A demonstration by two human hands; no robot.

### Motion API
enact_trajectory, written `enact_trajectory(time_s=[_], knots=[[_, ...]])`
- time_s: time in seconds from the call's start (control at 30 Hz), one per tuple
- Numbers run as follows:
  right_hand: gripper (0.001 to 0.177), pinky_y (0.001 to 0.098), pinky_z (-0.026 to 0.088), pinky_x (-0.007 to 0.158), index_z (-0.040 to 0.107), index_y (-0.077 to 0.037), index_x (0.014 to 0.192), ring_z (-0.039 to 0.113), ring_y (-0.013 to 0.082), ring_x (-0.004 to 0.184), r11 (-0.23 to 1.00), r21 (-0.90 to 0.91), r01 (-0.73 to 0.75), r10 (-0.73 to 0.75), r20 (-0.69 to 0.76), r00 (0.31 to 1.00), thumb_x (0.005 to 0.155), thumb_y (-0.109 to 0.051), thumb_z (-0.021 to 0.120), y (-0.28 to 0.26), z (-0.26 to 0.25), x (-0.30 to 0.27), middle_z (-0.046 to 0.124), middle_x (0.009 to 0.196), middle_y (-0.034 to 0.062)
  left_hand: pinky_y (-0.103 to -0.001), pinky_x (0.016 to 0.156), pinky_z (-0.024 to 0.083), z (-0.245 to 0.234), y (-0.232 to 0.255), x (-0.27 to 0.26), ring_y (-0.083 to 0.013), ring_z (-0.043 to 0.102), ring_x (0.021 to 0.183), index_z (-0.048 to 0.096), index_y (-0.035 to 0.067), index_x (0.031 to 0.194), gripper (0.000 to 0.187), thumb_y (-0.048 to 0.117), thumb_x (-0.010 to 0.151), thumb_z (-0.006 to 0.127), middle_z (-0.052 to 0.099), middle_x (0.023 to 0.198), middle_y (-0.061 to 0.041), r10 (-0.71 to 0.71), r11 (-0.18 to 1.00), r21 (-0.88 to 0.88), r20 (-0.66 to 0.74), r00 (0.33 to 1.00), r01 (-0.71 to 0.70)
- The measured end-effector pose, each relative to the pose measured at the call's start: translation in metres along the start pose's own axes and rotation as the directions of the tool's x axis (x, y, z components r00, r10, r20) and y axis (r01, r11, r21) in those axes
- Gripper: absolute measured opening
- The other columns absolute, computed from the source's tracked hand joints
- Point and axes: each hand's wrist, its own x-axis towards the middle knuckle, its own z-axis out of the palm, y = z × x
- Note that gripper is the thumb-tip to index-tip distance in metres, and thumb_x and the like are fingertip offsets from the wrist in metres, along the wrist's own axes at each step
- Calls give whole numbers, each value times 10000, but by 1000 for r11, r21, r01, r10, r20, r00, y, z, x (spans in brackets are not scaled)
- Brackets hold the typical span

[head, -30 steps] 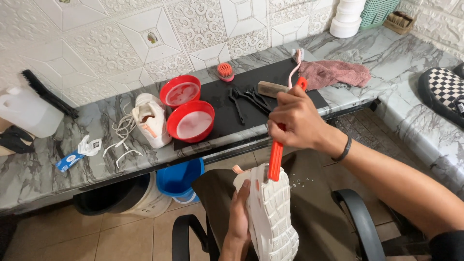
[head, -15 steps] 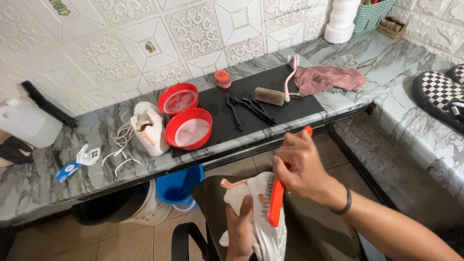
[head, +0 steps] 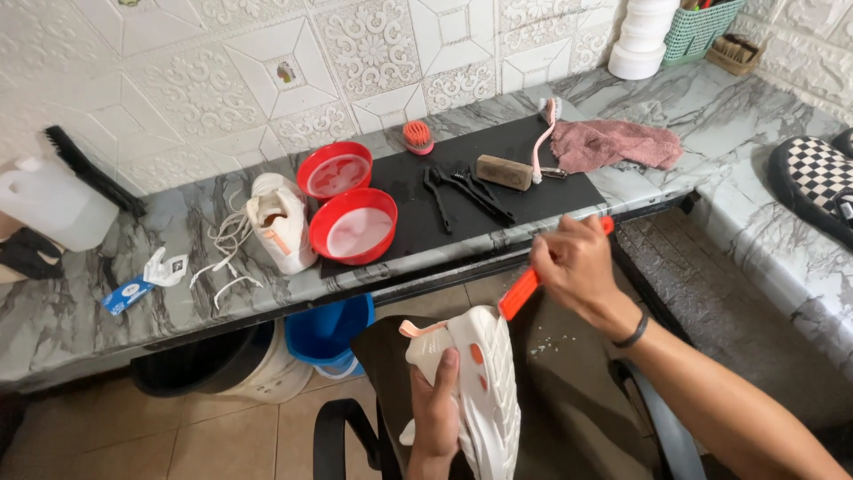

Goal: The person scrubs the sole of a white sneaker using an orange brush and a smaller black brush, dipping the brushes into red bowls of soapy water. They wipe the shoe with a pink cloth between brushing cycles and continue scrubbing the sole until the end of the clip.

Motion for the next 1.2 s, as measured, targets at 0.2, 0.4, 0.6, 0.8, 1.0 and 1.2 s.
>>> enact_trajectory(time_s=[0.2, 0.4, 0.6, 0.8, 1.0, 1.2], knots=[[495, 369, 230, 695, 271, -143, 557, 306, 146, 567, 953, 230, 195, -191, -39, 981, 1033, -230, 374, -90, -19, 1, 313, 486, -29, -408, 726, 599, 7, 11, 0, -307, 746, 824, 666, -50, 1152, 457, 309, 873, 711, 765, 899, -192, 23, 994, -109, 82, 996, -14], [478, 392, 242, 675, 249, -108, 504, 256, 159, 524, 1000, -25, 2, -3, -50, 999, 920, -92, 483, -27, -3, 21, 242, 460, 15, -456, 716, 607, 6, 22, 5, -359, 747, 796, 707, -54, 1104, 373, 238, 873, 684, 774, 874, -235, -126, 990, 39, -219, 968, 138], [444, 406, 268, 677, 343, -122, 574, 275, 190, 575, 990, 126, 64, -70, 45, 997, 1018, -136, 371, -32, 17, -17, 311, 541, 53, -455, 741, 620, -12, 1, 7, -350, 775, 851, 666, 7, 1220, 450, 295, 874, 671, 795, 945, -196, -49, 996, 74, -6, 999, 49], [501, 401, 340, 736, 404, -153, 488, 323, 148, 524, 970, 133, -202, 197, 45, 979, 984, -159, 474, -25, 2, 1, 412, 488, 18, -453, 718, 575, 9, 7, 7, -347, 728, 790, 689, -28, 1188, 409, 220, 863, 695, 758, 866, -216, -151, 989, -29, -127, 980, 148], [526, 430, 339, 655, 382, -108, 430, 406, 215, 453, 968, -184, -172, 190, 86, 978, 926, -219, 519, 20, 44, -32, 394, 408, 48, -505, 871, 551, -18, -1, 18, -373, 679, 922, 566, 87, 1334, 543, 314, 850, 659, 704, 1014, -210, -258, 965, -35, -279, 925, 259], [538, 461, 287, 589, 285, -82, 604, 336, 214, 576, 738, -116, -665, 667, 277, 692, 1003, -388, 475, 27, 40, -49, 325, 572, 66, -452, 771, 564, -11, 14, 15, -362, 695, 861, 599, 33, 1295, 499, 250, 856, 691, 731, 1006, -229, -273, 961, -47, -350, 896, 274]])
